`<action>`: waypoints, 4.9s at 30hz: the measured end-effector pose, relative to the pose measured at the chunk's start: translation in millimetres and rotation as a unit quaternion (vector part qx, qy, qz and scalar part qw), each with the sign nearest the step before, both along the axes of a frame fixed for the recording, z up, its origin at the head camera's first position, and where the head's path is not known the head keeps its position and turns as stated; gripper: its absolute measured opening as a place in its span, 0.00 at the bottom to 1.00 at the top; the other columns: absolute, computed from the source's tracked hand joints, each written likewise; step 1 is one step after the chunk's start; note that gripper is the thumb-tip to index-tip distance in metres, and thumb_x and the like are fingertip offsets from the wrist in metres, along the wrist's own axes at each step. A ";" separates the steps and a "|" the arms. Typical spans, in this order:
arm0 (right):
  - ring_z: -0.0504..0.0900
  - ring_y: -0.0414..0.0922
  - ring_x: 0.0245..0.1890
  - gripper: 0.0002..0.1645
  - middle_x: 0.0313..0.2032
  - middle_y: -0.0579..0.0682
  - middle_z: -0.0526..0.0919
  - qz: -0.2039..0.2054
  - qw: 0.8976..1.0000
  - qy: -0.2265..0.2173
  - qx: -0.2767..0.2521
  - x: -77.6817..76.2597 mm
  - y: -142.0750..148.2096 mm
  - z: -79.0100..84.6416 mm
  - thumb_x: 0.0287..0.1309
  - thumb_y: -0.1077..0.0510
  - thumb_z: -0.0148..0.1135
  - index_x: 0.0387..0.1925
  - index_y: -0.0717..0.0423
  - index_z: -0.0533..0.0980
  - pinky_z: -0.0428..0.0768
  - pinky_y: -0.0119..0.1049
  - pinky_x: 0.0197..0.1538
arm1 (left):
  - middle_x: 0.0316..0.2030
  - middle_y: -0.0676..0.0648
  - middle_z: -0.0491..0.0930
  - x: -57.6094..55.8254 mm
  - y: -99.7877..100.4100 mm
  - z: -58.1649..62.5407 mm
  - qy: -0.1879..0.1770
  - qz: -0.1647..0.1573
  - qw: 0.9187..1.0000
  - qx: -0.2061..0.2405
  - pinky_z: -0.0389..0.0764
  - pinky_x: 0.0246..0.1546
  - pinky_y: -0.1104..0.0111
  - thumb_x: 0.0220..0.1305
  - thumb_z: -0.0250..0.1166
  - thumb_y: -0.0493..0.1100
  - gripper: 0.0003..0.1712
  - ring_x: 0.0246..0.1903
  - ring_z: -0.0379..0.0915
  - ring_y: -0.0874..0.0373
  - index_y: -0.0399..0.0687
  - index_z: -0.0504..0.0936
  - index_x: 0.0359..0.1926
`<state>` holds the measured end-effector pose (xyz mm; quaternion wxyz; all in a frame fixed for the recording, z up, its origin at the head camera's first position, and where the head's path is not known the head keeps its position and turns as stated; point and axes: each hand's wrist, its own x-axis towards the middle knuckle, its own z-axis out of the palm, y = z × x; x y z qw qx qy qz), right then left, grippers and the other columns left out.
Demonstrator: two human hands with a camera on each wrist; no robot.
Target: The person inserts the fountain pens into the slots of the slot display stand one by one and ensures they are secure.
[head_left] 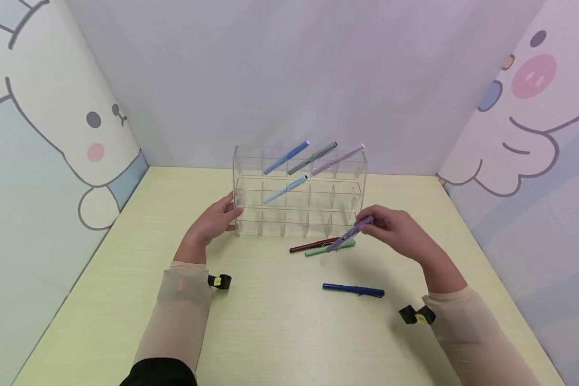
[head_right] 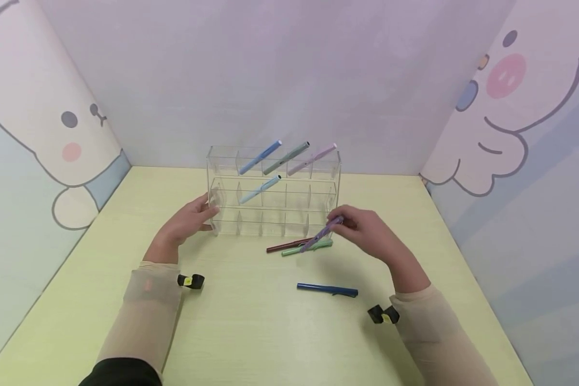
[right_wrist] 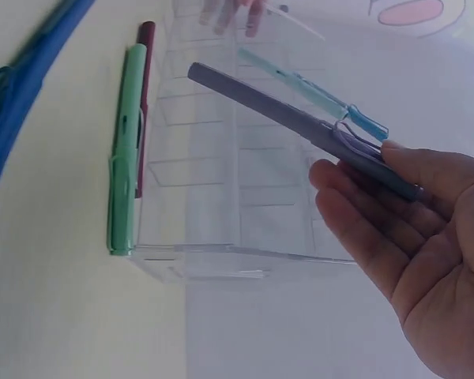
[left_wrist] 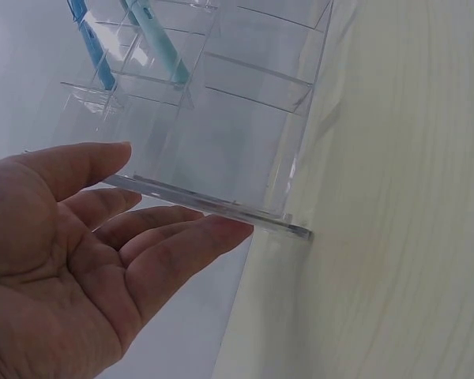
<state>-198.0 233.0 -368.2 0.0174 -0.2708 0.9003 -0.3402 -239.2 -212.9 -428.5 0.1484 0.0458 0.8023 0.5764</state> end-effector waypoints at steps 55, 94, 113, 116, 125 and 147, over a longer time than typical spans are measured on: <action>0.86 0.45 0.44 0.20 0.50 0.64 0.82 -0.116 0.939 0.045 -0.319 -61.6 -84.7 4.0 0.67 0.62 0.60 0.56 0.68 0.69 0.85 0.34 0.48 | 0.71 0.40 0.62 0.2 0.0 1.3 -0.011 0.003 1.000 -0.004 0.75 0.62 0.50 0.75 0.53 0.51 0.41 0.70 0.59 0.47 0.64 0.41 0.79; 0.86 0.44 0.47 0.21 0.51 0.49 0.85 -0.107 0.976 0.072 -0.176 -66.9 -81.1 -12.7 0.66 0.50 0.63 0.57 0.50 0.78 0.85 0.36 0.48 | 0.73 0.40 0.59 -1.5 0.3 -1.1 -0.004 0.003 1.000 -0.002 0.76 0.60 0.50 0.76 0.52 0.47 0.39 0.70 0.59 0.45 0.61 0.41 0.79; 0.83 0.54 0.49 0.28 0.55 0.53 0.82 -0.119 0.992 0.039 0.027 -5.0 13.5 14.9 0.68 0.40 0.56 0.62 0.50 0.74 0.81 0.56 0.52 | 0.74 0.42 0.58 1.3 0.7 1.3 -0.002 -0.005 1.000 -0.001 0.74 0.62 0.48 0.76 0.52 0.49 0.39 0.69 0.60 0.43 0.65 0.41 0.79; 0.84 0.52 0.48 0.26 0.52 0.51 0.83 -0.094 0.993 0.002 0.072 5.0 24.9 1.9 0.68 0.40 0.57 0.59 0.50 0.75 0.82 0.54 0.51 | 0.73 0.41 0.59 1.2 0.6 1.7 -0.004 -0.004 1.000 -0.001 0.74 0.62 0.48 0.76 0.52 0.49 0.39 0.70 0.60 0.43 0.66 0.41 0.79; 0.81 0.43 0.43 0.19 0.43 0.46 0.83 -0.023 0.979 -0.118 0.164 30.8 28.2 -34.2 0.61 0.47 0.67 0.49 0.53 0.79 0.82 0.42 0.44 | 0.75 0.43 0.55 0.9 -1.1 1.6 -0.007 -0.002 1.000 -0.006 0.71 0.64 0.47 0.76 0.52 0.50 0.39 0.69 0.61 0.42 0.71 0.41 0.78; 0.70 0.38 0.29 0.10 0.28 0.38 0.73 0.025 0.962 -0.113 0.247 43.2 12.0 -59.8 0.58 0.57 0.69 0.30 0.43 0.74 0.70 0.33 0.32 | 0.74 0.40 0.56 0.9 0.3 -0.4 -0.001 -0.001 1.000 -0.002 0.75 0.61 0.49 0.76 0.52 0.49 0.40 0.70 0.59 0.44 0.62 0.41 0.79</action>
